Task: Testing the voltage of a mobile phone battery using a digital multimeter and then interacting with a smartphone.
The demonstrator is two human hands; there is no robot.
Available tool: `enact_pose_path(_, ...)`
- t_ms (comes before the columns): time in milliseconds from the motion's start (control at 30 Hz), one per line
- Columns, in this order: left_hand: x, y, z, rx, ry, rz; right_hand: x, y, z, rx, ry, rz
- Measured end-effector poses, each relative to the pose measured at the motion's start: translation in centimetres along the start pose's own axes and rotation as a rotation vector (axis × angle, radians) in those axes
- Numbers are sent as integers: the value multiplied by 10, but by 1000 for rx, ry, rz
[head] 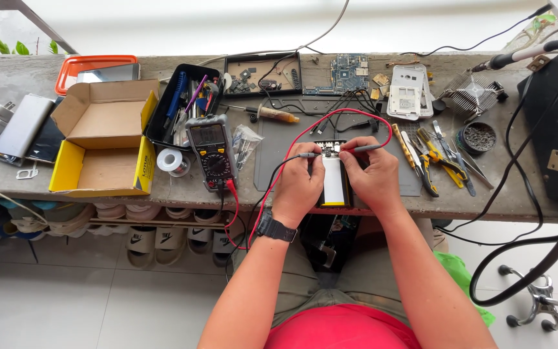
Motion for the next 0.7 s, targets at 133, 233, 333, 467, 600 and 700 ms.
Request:
enact_pose_path(133,0,2,0,0,1,3,0,0,1,13,-7,-14)
enact_pose_path(233,0,1,1,-43,23,22,0,0,0,18,-10,-15)
enact_pose_path(333,-2,2,2,-46,36,39,0,-1,1,33,-25,-22)
enact_pose_path(467,1,7,-1,-62,37,63,1,0,2,52,-39,-37)
enact_pose_path(600,1,5,3,-103,54,74,1,0,3,59,-40,-41)
enact_pose_path(700,2,7,2,-104,63,86,2,-1,4,69,-32,-43)
Point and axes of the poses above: each hand's wrist, its own x-axis away from the middle knuckle, its own y-axis out of the palm, z = x × y, the point moved 4 cm from there along -x, towards the middle knuckle, and after that the axes turned 14 degrees about -x, right-handed, at the moved point
